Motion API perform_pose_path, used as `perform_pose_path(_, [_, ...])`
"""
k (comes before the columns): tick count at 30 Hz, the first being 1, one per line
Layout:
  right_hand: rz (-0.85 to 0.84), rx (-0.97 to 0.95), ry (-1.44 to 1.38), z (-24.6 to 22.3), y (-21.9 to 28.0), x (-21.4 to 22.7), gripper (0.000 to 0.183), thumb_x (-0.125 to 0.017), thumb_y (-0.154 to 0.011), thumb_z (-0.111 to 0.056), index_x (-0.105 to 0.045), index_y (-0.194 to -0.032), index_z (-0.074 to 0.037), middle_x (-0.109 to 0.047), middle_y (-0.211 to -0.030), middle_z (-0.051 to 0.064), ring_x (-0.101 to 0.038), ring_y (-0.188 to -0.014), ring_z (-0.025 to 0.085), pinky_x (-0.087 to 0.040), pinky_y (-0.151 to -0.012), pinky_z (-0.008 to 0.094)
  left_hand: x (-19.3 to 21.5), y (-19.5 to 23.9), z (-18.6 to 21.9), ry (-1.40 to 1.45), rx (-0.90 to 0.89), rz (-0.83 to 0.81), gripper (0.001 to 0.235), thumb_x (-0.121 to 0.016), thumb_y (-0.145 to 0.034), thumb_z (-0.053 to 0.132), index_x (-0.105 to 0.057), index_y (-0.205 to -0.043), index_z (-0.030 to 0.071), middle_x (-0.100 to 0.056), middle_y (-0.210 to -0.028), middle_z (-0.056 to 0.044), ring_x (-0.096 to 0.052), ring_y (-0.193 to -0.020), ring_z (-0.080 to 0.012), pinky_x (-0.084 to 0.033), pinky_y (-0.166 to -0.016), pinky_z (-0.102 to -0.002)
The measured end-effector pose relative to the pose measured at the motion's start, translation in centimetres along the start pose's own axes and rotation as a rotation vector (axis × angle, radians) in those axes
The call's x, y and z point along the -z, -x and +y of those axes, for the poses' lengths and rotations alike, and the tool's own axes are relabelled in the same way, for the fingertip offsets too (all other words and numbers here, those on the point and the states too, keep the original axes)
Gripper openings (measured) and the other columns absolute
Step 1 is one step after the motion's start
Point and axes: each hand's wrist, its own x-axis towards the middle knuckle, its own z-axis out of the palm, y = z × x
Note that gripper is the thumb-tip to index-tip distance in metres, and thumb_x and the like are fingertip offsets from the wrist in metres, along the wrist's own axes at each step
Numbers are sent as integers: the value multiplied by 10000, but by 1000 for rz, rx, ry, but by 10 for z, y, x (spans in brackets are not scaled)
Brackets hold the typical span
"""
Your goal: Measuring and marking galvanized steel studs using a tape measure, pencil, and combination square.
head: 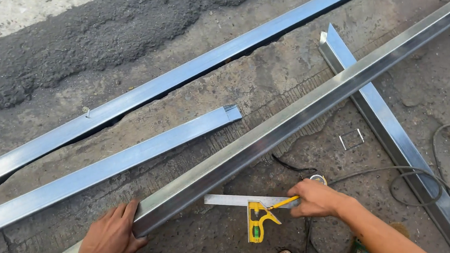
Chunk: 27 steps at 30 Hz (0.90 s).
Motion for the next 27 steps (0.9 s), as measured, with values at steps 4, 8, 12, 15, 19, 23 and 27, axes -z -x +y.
perform_pose_path(4, [65, -19, -17, 48, 34, -6, 273, -750, -734, -363, -562, -634, -192, -477, -580, -53, -431, -546, 120, -324, -545, 333, -16, -4, -3, -72, 84, -2, 1080, -804, -761, 764, -280, -1523, 206, -578, -1350, -25, -638, -1211, -254, -573, -1039, -391])
perform_pose_path(8, [178, -85, -130, 72, 78, -9, 175, -899, -703, -432, -853, -663, -268, -597, -518, -111, -431, -510, 80, -327, -532, 300, -63, -12, -19, -165, 62, 129, 1231, -800, -680, 918, -306, -1523, 168, -577, -1275, -45, -619, -1176, -260, -530, -1014, -381])
perform_pose_path(12, [447, -33, -398, 77, 78, -20, 130, -927, -709, -336, -956, -684, -212, -742, -490, -72, -455, -431, 82, -329, -427, 301, -64, 0, -7, -66, 145, 74, 994, -724, -759, 824, -324, -1450, 233, -534, -1198, -13, -663, -1108, -234, -598, -886, -382])
perform_pose_path(15, [696, -19, -720, 62, 67, -23, 537, -862, -853, -272, -474, -513, -124, -341, -516, -22, -279, -471, 97, -211, -472, 327, -63, 1, -9, -122, 174, 23, 858, -712, -785, 737, -320, -1399, 284, -470, -1164, 1, -681, -997, -226, -601, -715, -420])
perform_pose_path(19, [799, -143, -891, 34, 45, -12, 615, -728, -936, -426, -264, -623, -172, -214, -571, -27, -227, -501, 122, -217, -540, 320, -49, 3, -10, -123, 165, 120, 868, -659, -803, 746, -339, -1436, 244, -502, -1214, -2, -716, -983, -215, -642, -690, -399])
perform_pose_path(23, [866, -57, -847, 14, 18, -11, 537, -614, -987, -526, -355, -673, -177, -304, -596, -32, -279, -525, 114, -195, -522, 313, -39, 7, -5, -99, 167, 169, 838, -673, -795, 739, -375, -1403, 245, -485, -1229, 10, -690, -1049, -222, -642, -668, -417])
perform_pose_path(27, [791, 51, -899, -5, -2, -5, 522, -572, -993, -547, -332, -700, -187, -280, -587, -31, -266, -495, 112, -196, -482, 320, 1, 12, 18, -19, 178, 109, 828, -682, -796, 746, -381, -1399, 265, -521, -1258, 27, -715, -1014, -215, -633, -760, -404])
